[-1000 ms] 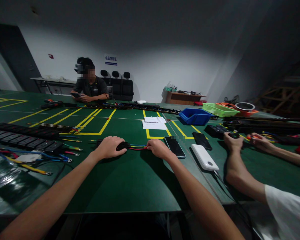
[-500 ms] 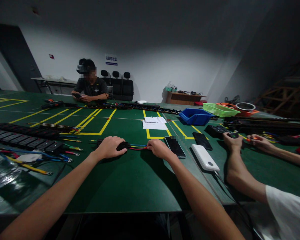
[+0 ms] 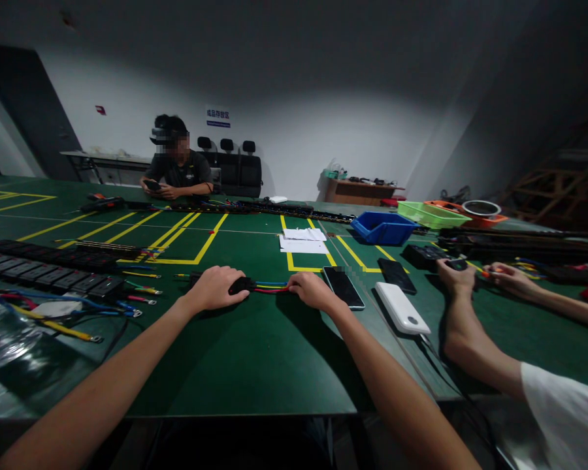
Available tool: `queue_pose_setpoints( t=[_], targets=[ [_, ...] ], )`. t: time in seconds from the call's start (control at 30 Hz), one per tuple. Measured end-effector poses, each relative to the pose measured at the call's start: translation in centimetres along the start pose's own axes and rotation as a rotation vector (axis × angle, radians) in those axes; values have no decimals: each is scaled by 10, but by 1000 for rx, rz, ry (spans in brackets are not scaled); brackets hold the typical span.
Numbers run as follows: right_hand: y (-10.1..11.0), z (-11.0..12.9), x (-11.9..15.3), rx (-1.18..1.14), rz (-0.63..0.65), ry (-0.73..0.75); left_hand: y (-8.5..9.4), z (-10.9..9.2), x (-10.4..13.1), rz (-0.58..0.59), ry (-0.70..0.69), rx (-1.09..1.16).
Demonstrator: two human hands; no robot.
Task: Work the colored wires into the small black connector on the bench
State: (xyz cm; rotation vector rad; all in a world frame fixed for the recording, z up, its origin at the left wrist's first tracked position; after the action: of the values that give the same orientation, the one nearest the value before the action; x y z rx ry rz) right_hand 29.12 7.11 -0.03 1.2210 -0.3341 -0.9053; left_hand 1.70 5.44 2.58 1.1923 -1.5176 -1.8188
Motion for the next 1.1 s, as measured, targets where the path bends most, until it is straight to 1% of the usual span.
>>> queue_pose_setpoints(
  t=[0.17,0.33,0.43,0.53,0.67,0.77,0.97,1.03,1.1],
  targets=[
    [-7,-11,-2,-105,-64,32,0,0,0,-14,-6,-22],
    [-11,-21,-2,-254,-193,-42,-2,1,0,-12,-4,-9],
    [-10,-20,-2,-355,-229,-64,-3,2,0,-13,0,1],
    [-7,-18,-1,-414,-207,-84,-3,2,0,-14,2,-7],
    [-9,-18,0,-533,-121,-176,-4,2,0,-17,-1,-11],
    [-10,-19,0,-587,-94,-208,-4,2,0,-23,-2,-12],
    [-10,-17,1,-562,-63,-297,-3,2,0,-18,4,-4],
    [-8,-16,1,-502,-53,-302,-3,2,0,-18,6,-8],
    [-4,-15,1,-412,-43,-278,-4,2,0,-24,5,-16]
  ],
)
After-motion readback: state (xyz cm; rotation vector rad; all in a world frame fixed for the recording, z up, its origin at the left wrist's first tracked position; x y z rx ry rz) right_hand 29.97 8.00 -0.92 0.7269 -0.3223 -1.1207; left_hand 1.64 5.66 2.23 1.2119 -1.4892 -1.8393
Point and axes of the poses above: each hand's wrist, its own x-axis away from the middle knuckle, its own y-axis out of the back of the hand, z = x × y, the point moved 3 cm from there along -x, towards the middle knuckle, and after that the axes turned 9 degrees about y, right-handed, at the moved point
